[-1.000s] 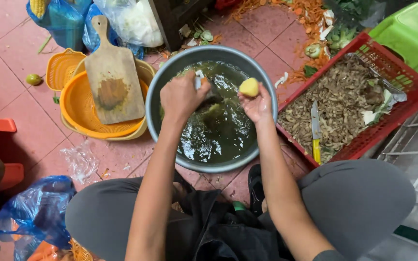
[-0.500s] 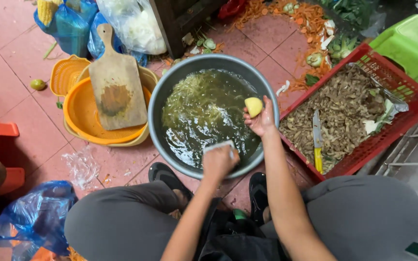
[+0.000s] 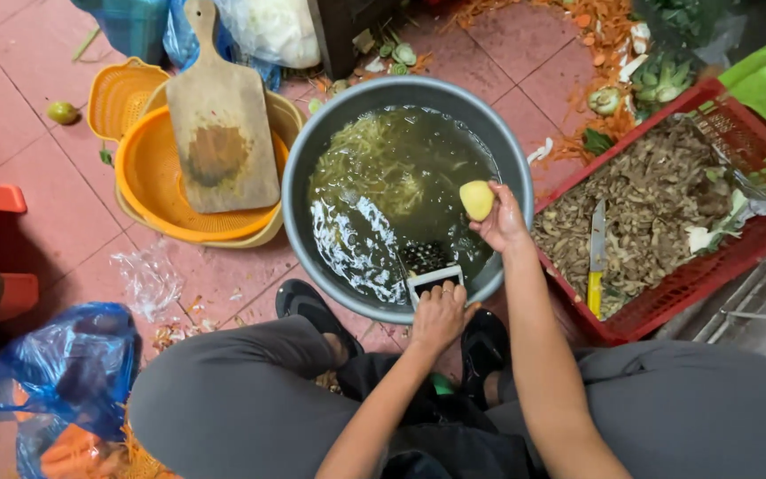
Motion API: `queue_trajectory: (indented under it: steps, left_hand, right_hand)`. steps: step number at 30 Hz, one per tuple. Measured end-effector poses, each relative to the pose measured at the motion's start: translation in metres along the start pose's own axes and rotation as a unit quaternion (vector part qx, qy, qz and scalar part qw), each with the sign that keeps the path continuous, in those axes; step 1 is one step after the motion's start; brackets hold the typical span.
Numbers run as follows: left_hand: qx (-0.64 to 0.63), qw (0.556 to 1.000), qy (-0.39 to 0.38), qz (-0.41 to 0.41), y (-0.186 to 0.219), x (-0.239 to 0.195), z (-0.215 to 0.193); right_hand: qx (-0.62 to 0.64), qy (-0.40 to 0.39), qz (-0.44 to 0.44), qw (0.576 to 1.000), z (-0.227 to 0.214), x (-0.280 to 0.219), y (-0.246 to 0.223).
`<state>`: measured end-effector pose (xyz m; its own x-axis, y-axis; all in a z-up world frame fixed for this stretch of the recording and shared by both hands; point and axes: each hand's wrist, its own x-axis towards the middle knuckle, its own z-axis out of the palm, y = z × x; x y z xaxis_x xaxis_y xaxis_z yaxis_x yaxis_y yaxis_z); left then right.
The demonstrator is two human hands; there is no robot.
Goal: Grating potatoes into a basin of water in a food preparation area.
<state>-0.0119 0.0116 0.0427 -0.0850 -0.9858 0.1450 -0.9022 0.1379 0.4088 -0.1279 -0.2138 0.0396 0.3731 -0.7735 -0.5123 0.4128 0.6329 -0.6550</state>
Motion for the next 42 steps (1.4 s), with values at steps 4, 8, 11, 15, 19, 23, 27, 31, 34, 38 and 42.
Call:
queue_trajectory:
  steps: [4,8,11,15,19,23,27,31,34,38,42]
  left_hand:
    - [-0.005,1.0,-0.015,-0.012,-0.016,-0.007,0.007]
    - [-0.013,0.997,-0.057,-0.041,-0.023,-0.001,-0.004]
    - [0.002,0.997,-0.066,-0.046,-0.024,-0.002,-0.006]
    - [0.052,0.994,-0.083,-0.047,-0.03,-0.015,0.045]
    - [0.036,0.994,-0.09,-0.055,-0.034,-0.012,0.052]
    - [0.017,0.993,-0.098,-0.063,-0.035,-0.009,0.048]
    - [-0.009,0.989,-0.122,-0.077,-0.032,-0.008,0.041]
    - [-0.021,0.988,-0.128,-0.085,-0.032,-0.008,0.039]
    - [-0.019,0.989,-0.127,-0.079,-0.034,-0.003,0.04]
    - [-0.015,0.99,-0.122,-0.076,-0.034,-0.003,0.036]
    - [-0.01,0.991,-0.115,-0.072,-0.035,0.001,0.027]
  right_hand:
    - [-0.077,0.026,0.01,0.997,-0.019,0.016,0.015]
    - [-0.368,0.052,-0.046,0.927,-0.025,0.027,0.048]
    - [-0.57,0.037,-0.136,0.809,-0.012,0.016,0.08]
    - [-0.695,0.034,-0.244,0.676,0.037,-0.037,0.107]
    - [-0.746,0.085,-0.207,0.627,0.078,-0.052,0.092]
    - [-0.81,0.076,-0.163,0.558,0.082,-0.037,0.088]
    - [-0.836,0.034,-0.181,0.517,0.08,-0.024,0.093]
    - [-0.833,0.052,-0.173,0.522,0.078,0.025,0.105]
    - [-0.817,0.078,-0.146,0.552,0.084,0.077,0.106]
    - [-0.833,0.077,-0.101,0.539,0.064,0.149,0.114]
    - [-0.83,0.091,-0.109,0.539,0.054,0.191,0.086]
